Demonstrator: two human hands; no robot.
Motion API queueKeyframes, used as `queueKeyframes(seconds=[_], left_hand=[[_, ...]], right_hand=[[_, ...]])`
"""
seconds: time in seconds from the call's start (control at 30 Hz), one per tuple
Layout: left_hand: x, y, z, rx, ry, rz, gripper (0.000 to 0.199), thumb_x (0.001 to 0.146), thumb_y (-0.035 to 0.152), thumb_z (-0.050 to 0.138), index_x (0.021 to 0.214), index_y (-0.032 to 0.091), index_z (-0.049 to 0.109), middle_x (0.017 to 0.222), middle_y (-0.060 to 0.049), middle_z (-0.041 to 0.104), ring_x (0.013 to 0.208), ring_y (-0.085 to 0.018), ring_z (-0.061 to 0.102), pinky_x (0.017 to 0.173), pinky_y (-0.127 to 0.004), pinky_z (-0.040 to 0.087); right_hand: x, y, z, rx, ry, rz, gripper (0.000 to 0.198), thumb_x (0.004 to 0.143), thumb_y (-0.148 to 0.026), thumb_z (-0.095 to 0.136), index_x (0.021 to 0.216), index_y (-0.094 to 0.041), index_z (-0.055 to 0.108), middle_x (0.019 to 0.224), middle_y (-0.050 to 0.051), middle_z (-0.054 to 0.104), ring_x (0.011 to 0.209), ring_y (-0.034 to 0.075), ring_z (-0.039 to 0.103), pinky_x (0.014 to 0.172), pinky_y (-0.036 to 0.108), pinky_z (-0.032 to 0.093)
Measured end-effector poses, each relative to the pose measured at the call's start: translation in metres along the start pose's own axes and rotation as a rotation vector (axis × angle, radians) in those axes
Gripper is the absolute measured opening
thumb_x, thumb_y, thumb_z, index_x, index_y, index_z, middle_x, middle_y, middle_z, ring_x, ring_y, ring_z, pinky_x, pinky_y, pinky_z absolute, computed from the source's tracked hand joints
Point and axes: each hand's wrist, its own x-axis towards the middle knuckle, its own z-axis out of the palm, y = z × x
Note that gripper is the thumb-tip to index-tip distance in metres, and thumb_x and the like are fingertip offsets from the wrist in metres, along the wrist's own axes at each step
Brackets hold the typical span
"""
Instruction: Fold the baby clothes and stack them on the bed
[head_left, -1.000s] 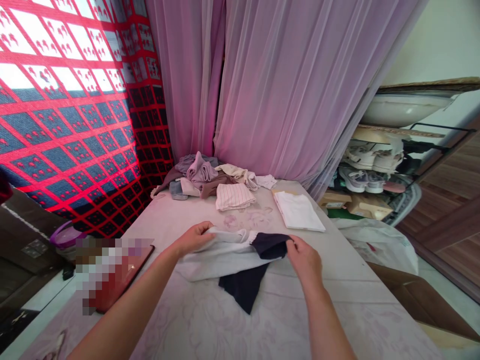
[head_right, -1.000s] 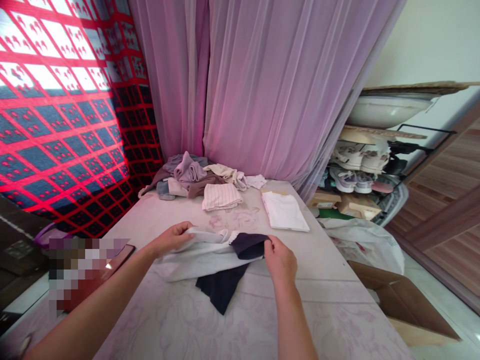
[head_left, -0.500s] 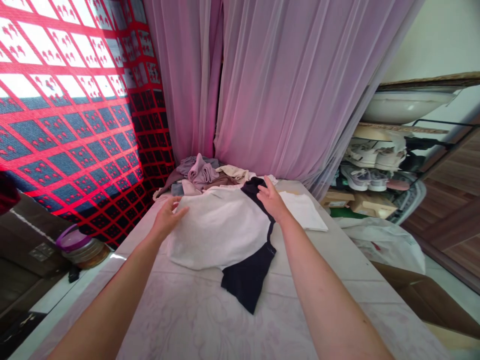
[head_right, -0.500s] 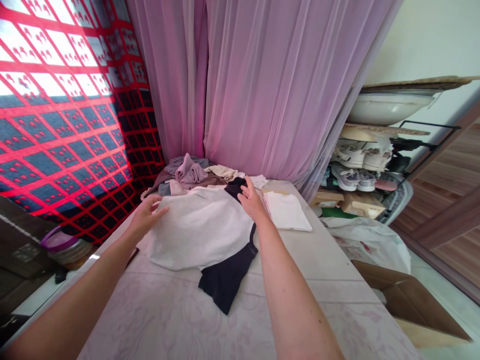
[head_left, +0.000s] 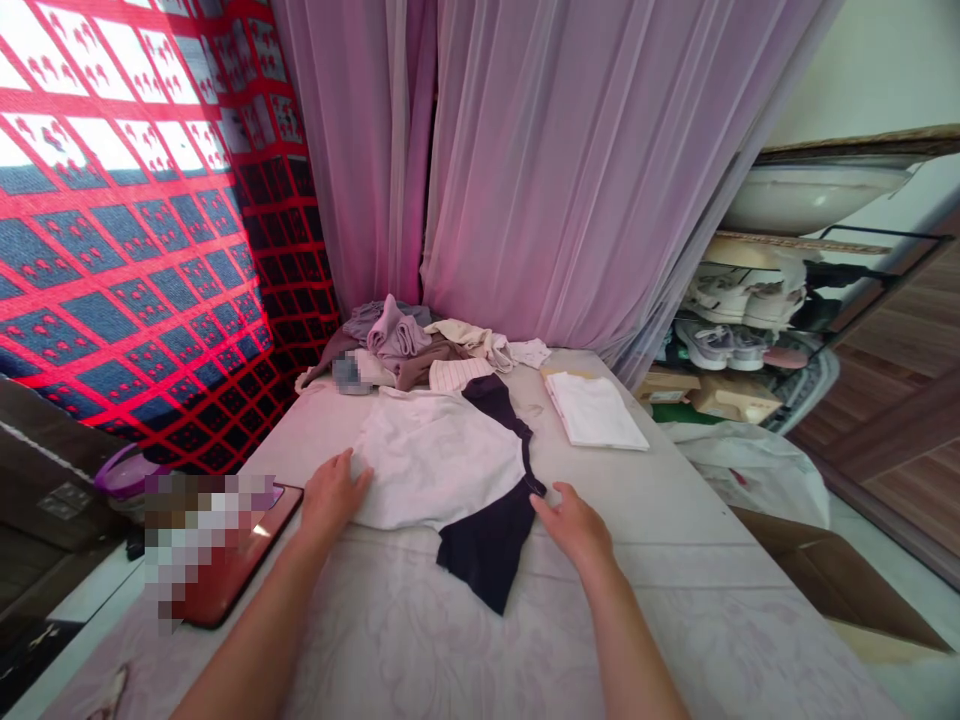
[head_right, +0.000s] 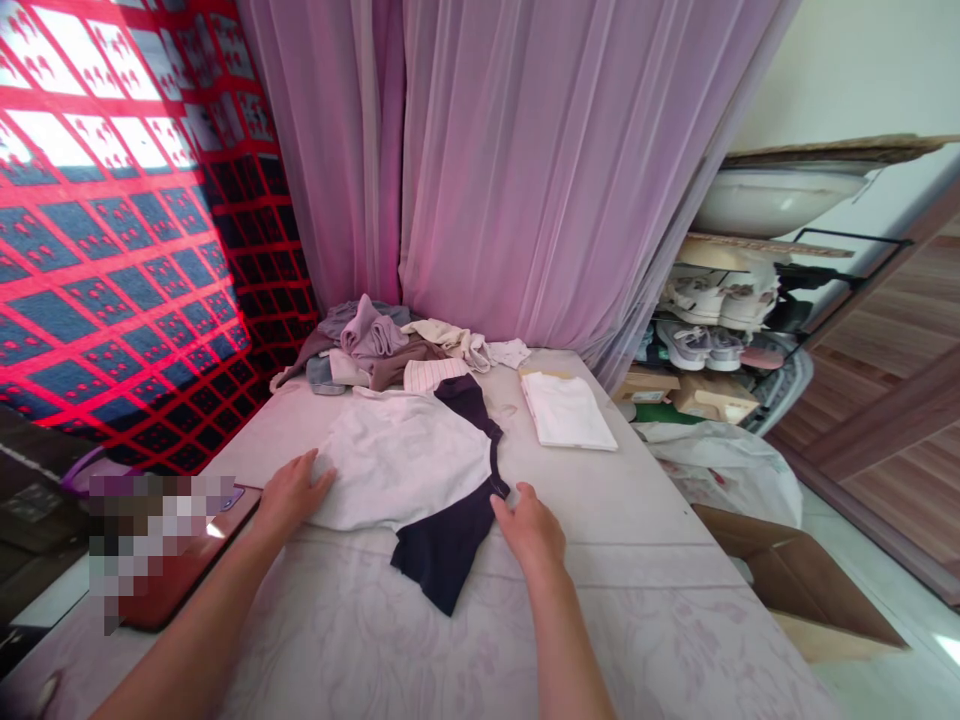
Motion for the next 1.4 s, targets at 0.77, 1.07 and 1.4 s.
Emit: queueKeyframes(seconds=[0.77, 1.07, 1.4], left_hand=[[-0.057, 0.039, -0.044, -0.139, -0.287, 0.072, 0.058, 0.075, 0.011, 0.05, 0.129, 0.029, 0.054, 0.117, -0.003, 0.064, 0.102, -0.018, 0.064, 0.086, -0.026, 0.047], [-0.044, 0.032, -0.061, 0.055, -0.501, 0.206, 0.034, 0.075, 0.031, 0.057, 0.108, 0.026, 0.067, 0.106, -0.005, 0.069, 0.097, -0.023, 0.066, 0.08, -0.03, 0.048], [0.042, 0.034, -0.059, 0.149, -0.254, 0.205, 0.037, 0.088, 0.036, 0.04, 0.114, 0.025, 0.064, 0.121, -0.007, 0.065, 0.107, -0.026, 0.062, 0.083, -0.037, 0.049]], right_hand=[[-0.017, 0.006, -0.06, 0.76, -0.049, 0.052, 0.045, 0.072, -0.037, 0.053, 0.112, -0.018, 0.061, 0.051, -0.009, 0.039, 0.041, 0.009, 0.036, 0.042, 0.022, 0.029], [-0.005, 0.004, -0.068, 0.217, -0.528, 0.001, 0.025, 0.079, -0.038, 0.052, 0.065, -0.019, 0.061, 0.06, 0.0, 0.064, 0.044, 0.01, 0.05, 0.046, 0.021, 0.034], [0.09, -0.069, -0.051, 0.663, -0.212, 0.08, 0.037, 0.08, -0.028, 0.055, 0.115, -0.021, 0.063, 0.114, 0.005, 0.066, 0.053, 0.006, 0.059, 0.048, 0.019, 0.041]])
